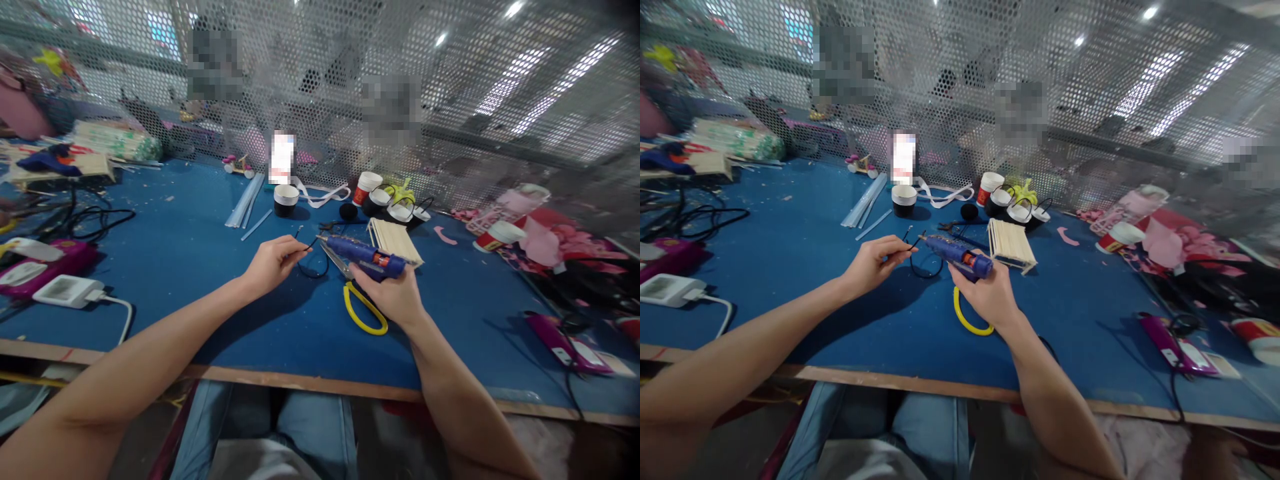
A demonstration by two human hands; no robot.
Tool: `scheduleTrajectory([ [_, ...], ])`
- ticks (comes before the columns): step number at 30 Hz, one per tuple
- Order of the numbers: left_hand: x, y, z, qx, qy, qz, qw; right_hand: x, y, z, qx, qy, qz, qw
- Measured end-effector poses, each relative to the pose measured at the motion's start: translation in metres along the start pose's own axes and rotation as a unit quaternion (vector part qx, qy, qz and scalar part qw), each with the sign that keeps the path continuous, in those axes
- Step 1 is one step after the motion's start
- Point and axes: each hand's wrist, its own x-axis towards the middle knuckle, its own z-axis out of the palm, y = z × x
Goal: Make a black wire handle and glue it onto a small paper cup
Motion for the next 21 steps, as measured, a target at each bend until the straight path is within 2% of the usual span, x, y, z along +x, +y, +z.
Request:
scheduleTrajectory([
  [3, 0.0002, 0.0001, 0.0, -0.025, 0.003, -0.021, 0.999, 0.0002, 0.0, -0.0008, -0.014, 0.004, 0.002, 1.0],
  [6, 0.001, 0.0005, 0.0002, -0.108, -0.004, -0.074, 0.991, 0.0006, 0.0002, -0.0019, -0.033, 0.033, -0.004, 0.999],
  [10, 0.0029, 0.0031, -0.0002, -0.278, -0.021, -0.166, 0.946, 0.0011, -0.003, -0.003, -0.051, 0.071, -0.018, 0.996],
  [13, 0.0036, 0.0062, -0.0008, -0.377, -0.028, -0.203, 0.903, 0.001, -0.0063, -0.0032, -0.06, 0.077, -0.02, 0.995],
  [16, 0.003, 0.0078, -0.0009, -0.426, -0.038, -0.225, 0.875, 0.0008, -0.0084, -0.0027, -0.043, 0.062, -0.009, 0.997],
  [21, 0.0019, 0.0069, -0.0004, -0.451, -0.054, -0.233, 0.86, 0.0002, -0.009, -0.0007, -0.018, 0.053, -0.002, 0.998],
])
